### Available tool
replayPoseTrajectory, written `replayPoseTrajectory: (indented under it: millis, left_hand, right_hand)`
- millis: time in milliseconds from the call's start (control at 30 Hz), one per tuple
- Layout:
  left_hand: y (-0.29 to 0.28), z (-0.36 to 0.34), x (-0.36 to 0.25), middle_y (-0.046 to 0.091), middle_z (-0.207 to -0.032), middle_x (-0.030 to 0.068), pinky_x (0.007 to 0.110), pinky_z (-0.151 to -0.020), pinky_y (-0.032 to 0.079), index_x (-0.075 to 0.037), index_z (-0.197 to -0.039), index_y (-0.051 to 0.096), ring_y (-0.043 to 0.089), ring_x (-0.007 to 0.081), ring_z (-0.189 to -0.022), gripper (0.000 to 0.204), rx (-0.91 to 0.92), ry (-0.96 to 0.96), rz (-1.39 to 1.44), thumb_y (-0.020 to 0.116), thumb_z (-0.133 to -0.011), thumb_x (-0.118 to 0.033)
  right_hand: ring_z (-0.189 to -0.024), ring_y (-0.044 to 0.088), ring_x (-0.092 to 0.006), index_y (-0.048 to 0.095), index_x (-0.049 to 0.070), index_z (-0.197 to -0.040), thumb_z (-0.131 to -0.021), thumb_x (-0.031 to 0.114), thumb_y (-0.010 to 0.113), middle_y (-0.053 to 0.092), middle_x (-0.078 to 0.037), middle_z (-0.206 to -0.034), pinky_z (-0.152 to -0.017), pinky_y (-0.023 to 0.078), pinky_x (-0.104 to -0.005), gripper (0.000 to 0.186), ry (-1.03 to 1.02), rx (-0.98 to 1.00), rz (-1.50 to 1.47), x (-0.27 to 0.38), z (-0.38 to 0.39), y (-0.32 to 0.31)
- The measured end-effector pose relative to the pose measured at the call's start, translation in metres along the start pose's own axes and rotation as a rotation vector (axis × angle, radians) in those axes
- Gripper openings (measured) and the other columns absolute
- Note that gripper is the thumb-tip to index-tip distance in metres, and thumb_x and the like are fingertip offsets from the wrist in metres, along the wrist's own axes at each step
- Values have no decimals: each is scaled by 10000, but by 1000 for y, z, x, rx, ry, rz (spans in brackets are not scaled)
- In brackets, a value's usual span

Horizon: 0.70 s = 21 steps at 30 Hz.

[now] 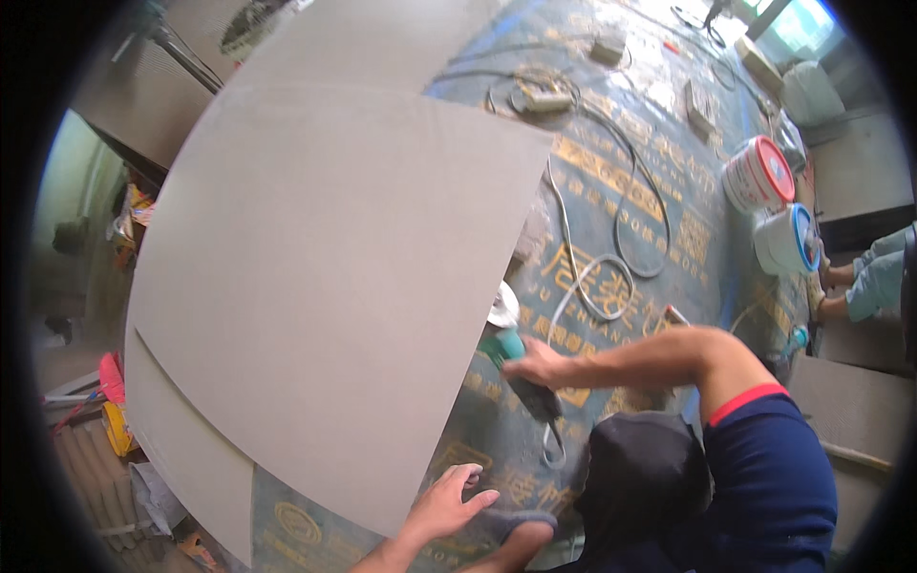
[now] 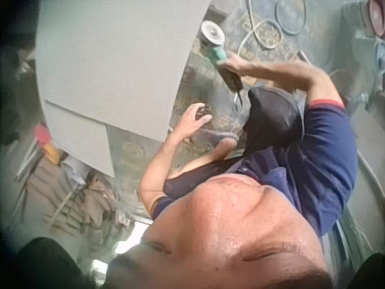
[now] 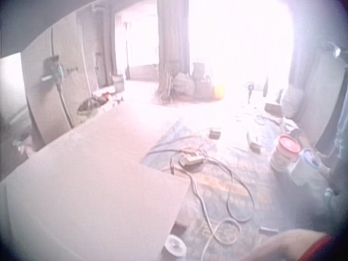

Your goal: The person uses an angle grinder to cut and shape ceramic tiles on a workshop table, then moves to a wall to measure and fit a tile piece into place.

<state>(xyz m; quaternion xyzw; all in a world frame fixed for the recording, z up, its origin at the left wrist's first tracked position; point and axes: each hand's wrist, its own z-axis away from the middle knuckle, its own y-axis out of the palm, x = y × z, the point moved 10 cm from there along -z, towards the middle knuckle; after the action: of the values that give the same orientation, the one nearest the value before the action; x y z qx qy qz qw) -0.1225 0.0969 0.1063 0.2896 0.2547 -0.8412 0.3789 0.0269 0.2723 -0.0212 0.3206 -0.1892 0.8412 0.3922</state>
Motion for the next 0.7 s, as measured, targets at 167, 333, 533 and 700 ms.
replayPoseTrajectory:
  millis: [167, 333, 533, 700]
  left_hand:
    - [22, -45, 1, 559, -1231, 225, 368, -959, 474, 80, -1314, 412, 576, 262, -1148, 768, -152, -27, 371, 756, -828, -406]
    - [60, -90, -68, 621, -1077, 111, 344, -834, 507, 29, -1262, 437, 614, 189, -1006, 603, 73, 43, 774, 758, -829, -239]
    - [32, -107, -108, 643, -948, 197, 446, -786, 503, 7, -1182, 425, 653, 367, -893, 611, -480, 103, -56, 772, -749, -248]
    - [46, -121, -139, 619, -994, 256, 535, -807, 458, 9, -1192, 427, 601, 454, -923, 624, -576, 221, -297, 759, -746, -275]
  right_hand:
    - [-874, 554, -121, 516, 55, -1208, -722, 220, 751, 579, -38, -968, -805, 464, -290, 565, -141, 221, -501, 38, 62, 5]
    - [-899, 572, -141, 517, 42, -1167, -740, 236, 764, 586, -48, -990, -841, 469, -306, 530, -293, 256, -826, 40, 81, -4]
    - [-880, 538, -108, 541, 46, -1143, -794, 300, 790, 579, -22, -970, -782, 455, -289, 499, -313, -208, -774, 48, 85, -65]
    - [-837, 545, -122, 572, 32, -1124, -763, 331, 820, 602, -24, -935, -767, 455, -296, 530, -191, -442, -916, 19, 89, -99]
